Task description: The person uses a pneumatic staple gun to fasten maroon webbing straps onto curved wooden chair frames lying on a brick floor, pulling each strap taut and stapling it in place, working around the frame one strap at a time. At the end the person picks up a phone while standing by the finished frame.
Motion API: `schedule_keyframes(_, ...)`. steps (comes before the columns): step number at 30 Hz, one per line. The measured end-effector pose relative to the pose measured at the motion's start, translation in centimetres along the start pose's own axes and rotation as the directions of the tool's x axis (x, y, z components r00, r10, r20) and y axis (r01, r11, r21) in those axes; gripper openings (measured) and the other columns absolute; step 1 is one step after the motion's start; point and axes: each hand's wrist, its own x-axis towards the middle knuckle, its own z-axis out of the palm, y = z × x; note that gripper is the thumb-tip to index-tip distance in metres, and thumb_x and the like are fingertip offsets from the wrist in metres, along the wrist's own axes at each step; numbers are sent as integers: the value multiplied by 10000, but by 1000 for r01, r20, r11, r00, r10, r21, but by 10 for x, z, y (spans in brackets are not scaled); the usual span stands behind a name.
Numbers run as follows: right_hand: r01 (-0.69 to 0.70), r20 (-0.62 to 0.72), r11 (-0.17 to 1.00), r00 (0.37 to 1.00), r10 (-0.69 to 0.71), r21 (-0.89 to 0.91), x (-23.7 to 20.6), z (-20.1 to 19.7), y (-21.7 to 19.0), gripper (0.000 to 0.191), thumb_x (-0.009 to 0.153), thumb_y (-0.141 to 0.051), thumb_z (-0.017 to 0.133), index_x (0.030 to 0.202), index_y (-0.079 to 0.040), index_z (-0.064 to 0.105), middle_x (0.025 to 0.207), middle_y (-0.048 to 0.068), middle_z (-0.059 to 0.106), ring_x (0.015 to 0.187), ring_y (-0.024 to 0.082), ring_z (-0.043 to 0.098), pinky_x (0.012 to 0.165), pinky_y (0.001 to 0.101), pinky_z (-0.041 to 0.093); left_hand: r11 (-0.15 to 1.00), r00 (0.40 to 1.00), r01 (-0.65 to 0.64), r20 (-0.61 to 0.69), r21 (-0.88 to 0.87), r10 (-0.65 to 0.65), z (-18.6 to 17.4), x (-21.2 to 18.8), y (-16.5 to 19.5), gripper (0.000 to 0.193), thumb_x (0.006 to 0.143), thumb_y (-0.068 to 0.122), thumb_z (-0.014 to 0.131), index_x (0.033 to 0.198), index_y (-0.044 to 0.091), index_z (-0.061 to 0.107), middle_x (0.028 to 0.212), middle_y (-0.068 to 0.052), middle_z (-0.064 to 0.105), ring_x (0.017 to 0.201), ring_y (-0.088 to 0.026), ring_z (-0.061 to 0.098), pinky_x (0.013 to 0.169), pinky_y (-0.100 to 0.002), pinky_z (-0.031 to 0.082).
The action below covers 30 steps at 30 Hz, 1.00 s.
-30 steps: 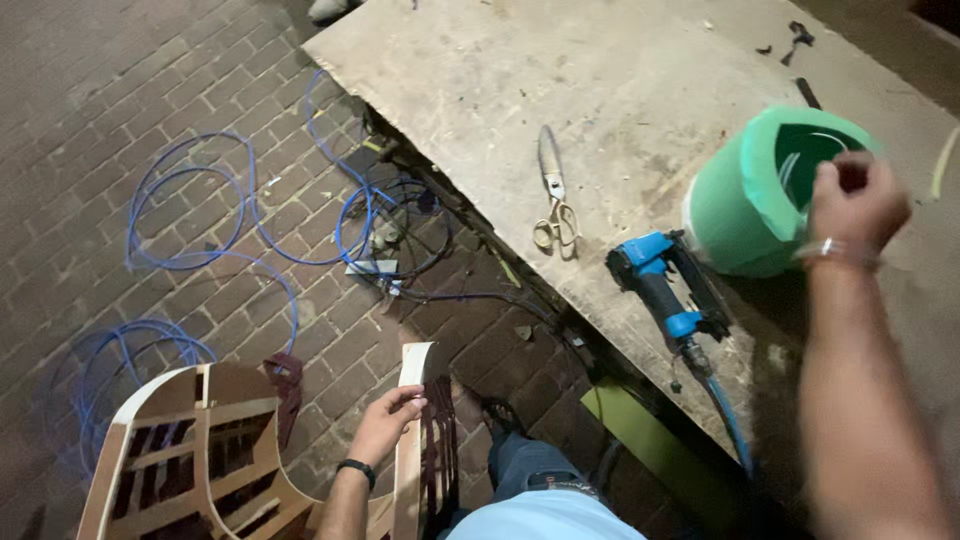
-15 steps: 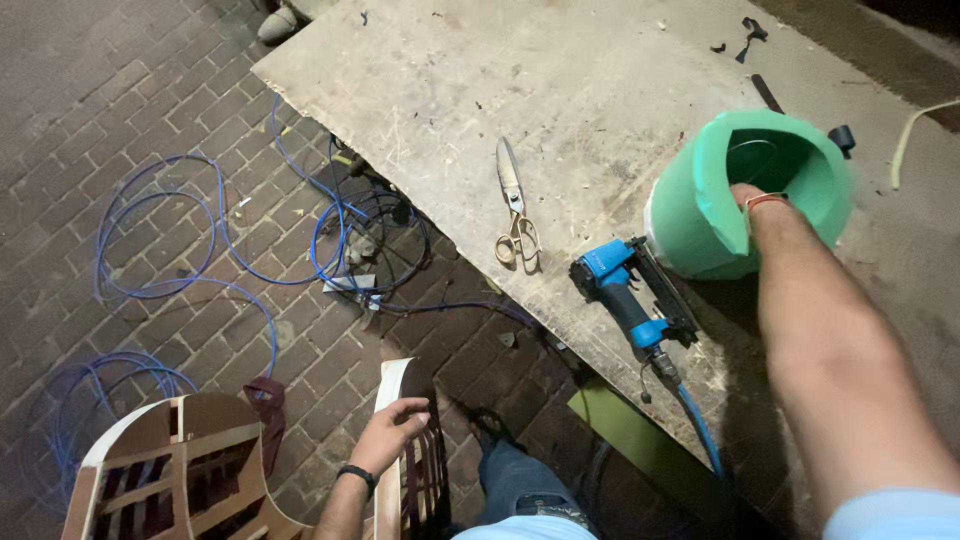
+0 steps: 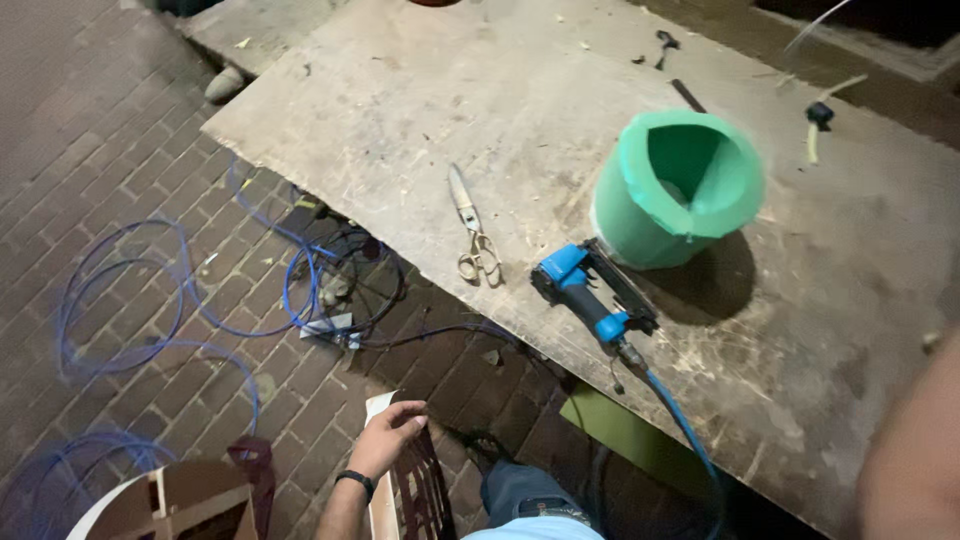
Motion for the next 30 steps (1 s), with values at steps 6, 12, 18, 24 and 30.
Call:
schedule_keyframes(6, -188, -47, 982, 981, 186, -36, -34, -91, 104, 186, 935, -236, 759, 1093, -142, 776, 1049, 37, 749, 885, 148, 689, 753, 379, 556, 995, 995, -70, 76, 67, 65, 24, 9, 13, 387, 876, 256, 755, 1229, 99, 733, 1099, -61, 771, 1012, -157, 685, 920, -316, 531)
schedule_keyframes(12, -496, 125, 769, 802, 583, -404, -66, -88, 259, 218, 931, -238, 758, 1115, -127, 795, 1076, 47, 768, 889, 150, 700, 782, 377, 549, 989, 983, -18, 183, 146, -9, 60, 15, 22, 391, 887, 262, 745, 1250, 116, 727, 1109, -58, 772, 1020, -156, 686, 913, -321, 533)
schedule_keyframes(18, -460, 139, 630, 729, 670, -625, -73, -32, 321, 278, 921, -266, 742, 1192, -244, 799, 1000, 92, 779, 747, 270, 674, 659, 423, 547, 994, 977, -29, 212, 109, 5, 71, 15, 21, 386, 892, 231, 729, 1257, 104, 716, 1110, -64, 774, 1036, -159, 702, 929, -311, 535)
schedule_keyframes(24, 74, 311, 575, 893, 325, -814, -81, 25, 235, 416, 968, -449, 782, 1122, -65, 831, 937, 227, 775, 795, 321, 720, 753, 444, 563, 997, 996, -36, 86, 73, 29, 46, 10, -3, 380, 894, 228, 736, 1249, 93, 722, 1107, -61, 769, 1014, -156, 684, 915, -305, 532)
schedule_keyframes(30, 514, 731, 854, 611, -304, -75, -186, 267, 110, 334, 845, -340, 764, 1073, -97, 786, 997, 166, 753, 917, 329, 728, 839, 419, 564, 1000, 1000, 22, -15, 1, -22, 29, 0, -17, 368, 899, 214, 726, 1248, 97, 713, 1024, -63, 760, 894, -149, 689, 825, -310, 556)
